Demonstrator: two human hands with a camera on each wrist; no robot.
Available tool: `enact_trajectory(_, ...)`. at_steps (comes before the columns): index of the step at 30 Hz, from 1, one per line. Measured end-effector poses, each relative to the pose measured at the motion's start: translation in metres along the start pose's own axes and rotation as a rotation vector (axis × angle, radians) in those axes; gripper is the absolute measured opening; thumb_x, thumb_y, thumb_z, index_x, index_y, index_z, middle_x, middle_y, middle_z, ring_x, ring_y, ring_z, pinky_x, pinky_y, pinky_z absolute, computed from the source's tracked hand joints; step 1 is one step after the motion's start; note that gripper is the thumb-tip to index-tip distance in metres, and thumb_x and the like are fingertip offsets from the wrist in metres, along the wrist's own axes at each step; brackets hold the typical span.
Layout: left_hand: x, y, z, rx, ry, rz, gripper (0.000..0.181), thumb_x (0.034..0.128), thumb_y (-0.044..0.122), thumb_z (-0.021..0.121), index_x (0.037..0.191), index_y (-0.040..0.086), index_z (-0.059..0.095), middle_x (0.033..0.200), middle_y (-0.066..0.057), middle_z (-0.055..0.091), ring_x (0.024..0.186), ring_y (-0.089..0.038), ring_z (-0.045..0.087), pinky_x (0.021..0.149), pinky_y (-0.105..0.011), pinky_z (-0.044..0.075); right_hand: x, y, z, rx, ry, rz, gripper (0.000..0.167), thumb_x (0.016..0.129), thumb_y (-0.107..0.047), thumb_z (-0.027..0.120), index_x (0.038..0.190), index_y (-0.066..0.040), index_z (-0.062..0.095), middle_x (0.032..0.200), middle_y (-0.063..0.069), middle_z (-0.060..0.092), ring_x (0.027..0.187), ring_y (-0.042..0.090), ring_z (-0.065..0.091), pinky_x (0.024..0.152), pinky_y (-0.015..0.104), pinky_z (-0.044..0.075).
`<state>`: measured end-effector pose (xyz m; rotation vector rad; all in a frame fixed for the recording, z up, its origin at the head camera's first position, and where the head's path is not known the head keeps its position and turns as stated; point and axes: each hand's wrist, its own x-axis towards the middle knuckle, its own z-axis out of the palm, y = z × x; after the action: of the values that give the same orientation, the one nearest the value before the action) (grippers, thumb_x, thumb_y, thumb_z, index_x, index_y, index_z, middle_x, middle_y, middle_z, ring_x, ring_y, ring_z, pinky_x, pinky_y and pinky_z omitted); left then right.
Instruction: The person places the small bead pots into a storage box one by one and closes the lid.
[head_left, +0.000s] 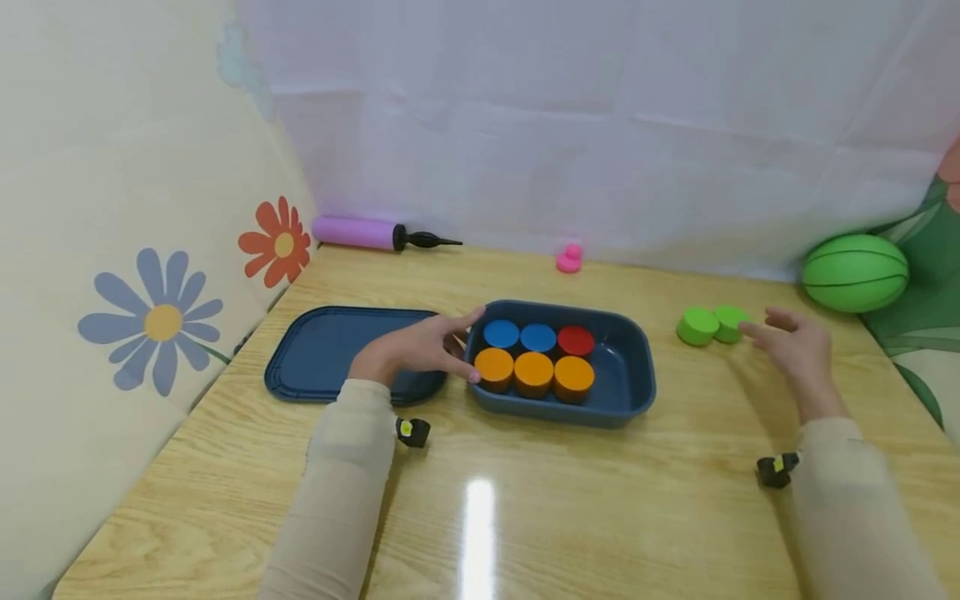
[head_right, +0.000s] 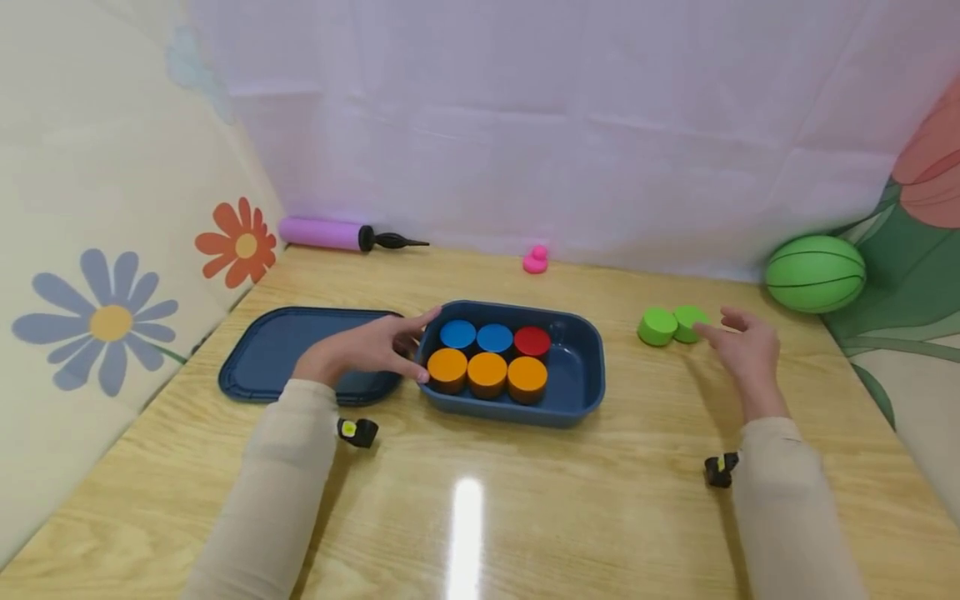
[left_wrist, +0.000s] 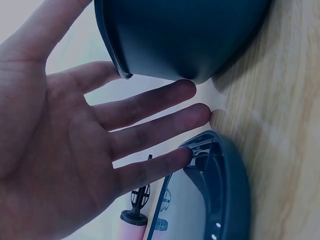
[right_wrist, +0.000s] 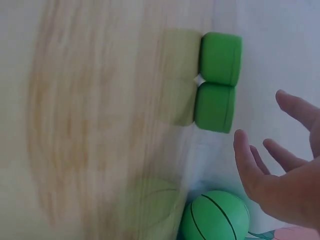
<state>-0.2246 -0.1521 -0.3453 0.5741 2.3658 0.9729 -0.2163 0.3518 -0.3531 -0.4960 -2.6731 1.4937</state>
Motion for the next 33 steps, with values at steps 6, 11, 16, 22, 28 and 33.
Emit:
enact_trajectory(6,0.0,-0.002,-0.001,-0.005,0.004,-0.002,0.108,0.0847,0.035,0.083,0.163,0.031,0.008,0.159,-0.017,0.038,0.124,-0.027,0.057,0.109,-0.048,0.046,0.011,0.003,-0.001,-0.128,-0.061,-0.085,0.082,0.098,-0.041,0.065,0.158,-0.001,0.027,0.161,0.027,0.028,0.133,0.042,0.051,0.083,0.019,0.054)
enact_trajectory(11,0.0,-0.002,-0.002,0.001,0.004,-0.007,0.109,0.0842,0.036,0.083,0.163,0.031,0.008,0.158,-0.017,0.039,0.123,-0.027,0.058,0.109,-0.048,0.046,0.019,0.003,0.002,-0.123,-0.129,-0.096,0.083,0.099,-0.037,0.065,0.16,-0.002,0.021,0.164,0.026,0.022,0.144,0.05,0.033,0.094,0.028,0.056)
enact_trajectory(16,0.0,-0.002,-0.001,0.004,0.002,0.002,0.108,0.085,0.035,0.083,0.163,0.03,0.008,0.159,-0.017,0.038,0.123,-0.027,0.058,0.109,-0.048,0.047,0.023,0.004,0.006,-0.135,-0.128,-0.117,0.08,0.098,-0.029,0.068,0.158,0.002,0.025,0.16,0.03,0.028,0.14,0.05,0.039,0.071,0.006,0.045)
enact_trajectory(22,0.0,-0.002,-0.001,0.006,0.001,0.0,0.108,0.0853,0.035,0.082,0.163,0.031,0.008,0.159,-0.017,0.039,0.123,-0.026,0.058,0.109,-0.048,0.047,0.023,0.004,0.011,-0.166,-0.085,-0.137,0.077,0.097,-0.023,0.068,0.156,0.005,0.028,0.156,0.034,0.033,0.137,0.052,0.043,0.092,0.031,0.054)
enact_trajectory(28,0.002,-0.003,0.0,0.007,-0.001,0.008,0.107,0.0857,0.034,0.082,0.163,0.03,0.008,0.159,-0.017,0.038,0.122,-0.026,0.058,0.108,-0.047,0.048,0.024,0.006,0.012,-0.17,-0.09,-0.113,0.078,0.097,-0.024,0.067,0.156,0.007,0.025,0.155,0.037,0.031,0.139,0.054,0.037,0.112,0.059,0.038)
enact_trajectory(33,0.002,-0.004,0.0,0.009,-0.004,0.008,0.107,0.086,0.033,0.082,0.164,0.029,0.008,0.159,-0.017,0.039,0.122,-0.026,0.058,0.108,-0.047,0.048,0.027,0.007,0.012,-0.193,-0.104,-0.101,0.078,0.097,-0.024,0.066,0.155,0.009,0.026,0.151,0.041,0.034,0.131,0.051,0.048,0.082,0.018,0.053)
